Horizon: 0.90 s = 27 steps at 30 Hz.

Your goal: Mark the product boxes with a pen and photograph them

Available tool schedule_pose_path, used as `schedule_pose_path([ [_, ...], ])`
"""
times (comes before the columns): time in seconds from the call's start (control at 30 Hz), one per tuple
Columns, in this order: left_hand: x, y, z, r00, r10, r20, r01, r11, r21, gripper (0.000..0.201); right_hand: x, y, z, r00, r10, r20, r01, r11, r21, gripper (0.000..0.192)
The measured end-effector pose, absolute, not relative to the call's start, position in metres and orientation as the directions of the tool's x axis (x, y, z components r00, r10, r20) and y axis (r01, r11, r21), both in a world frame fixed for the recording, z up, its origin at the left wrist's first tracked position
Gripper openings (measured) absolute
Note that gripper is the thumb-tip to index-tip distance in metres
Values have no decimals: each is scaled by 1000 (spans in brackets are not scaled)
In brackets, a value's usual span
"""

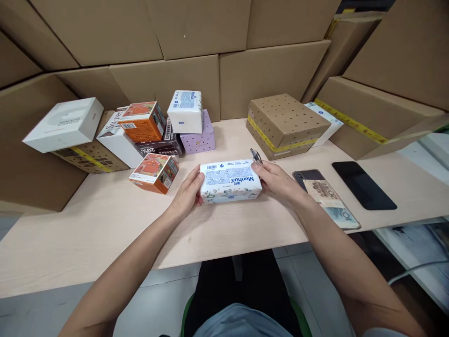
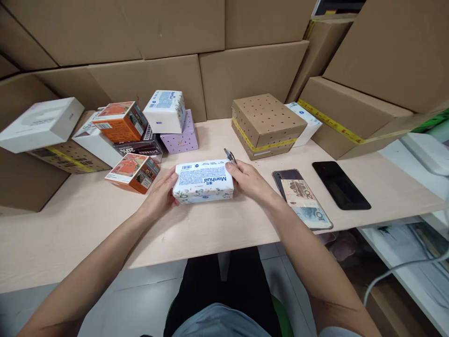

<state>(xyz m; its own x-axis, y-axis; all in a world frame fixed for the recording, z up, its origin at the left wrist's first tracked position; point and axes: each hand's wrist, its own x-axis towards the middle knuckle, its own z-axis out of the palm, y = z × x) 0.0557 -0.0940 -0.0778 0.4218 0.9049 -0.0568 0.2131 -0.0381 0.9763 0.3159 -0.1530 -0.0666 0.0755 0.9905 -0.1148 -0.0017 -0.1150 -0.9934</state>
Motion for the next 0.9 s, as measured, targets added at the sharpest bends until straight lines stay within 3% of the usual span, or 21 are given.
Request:
schedule_pose_path([
  [0.13, 56, -100, -75, 447, 891, -77, 167, 2, 986, 56, 315, -156, -62, 50, 991, -125, -17, -124, -992, 35],
  [0.27, 55, -109, -77, 371, 927, 57, 254, -161, 954, 55, 317, -160, -61, 36, 998, -49, 17, -50, -999, 34],
  [0.4, 53, -116, -79, 390, 881, 268, 309, -399, 863, 54, 317, -163, -57, 68, 998, 18, 91, 11, -996, 36],
  [0.57, 52, -119, -74, 445, 673, 591, 331, -737, 590, 45, 319, -164, -54, 78, 994, 82, 120, 72, -990, 40],
  [0.77, 52, -126, -64, 502, 453, 737, 252, -891, 377, 36, 327, -166, -53, 93, 992, 88, 95, 79, -992, 48],
  [0.9, 52, -135, -60, 555, 243, 796, 219, -965, 142, 30, 336, -164, -42, 296, 945, 136, 7, 140, -990, 41],
])
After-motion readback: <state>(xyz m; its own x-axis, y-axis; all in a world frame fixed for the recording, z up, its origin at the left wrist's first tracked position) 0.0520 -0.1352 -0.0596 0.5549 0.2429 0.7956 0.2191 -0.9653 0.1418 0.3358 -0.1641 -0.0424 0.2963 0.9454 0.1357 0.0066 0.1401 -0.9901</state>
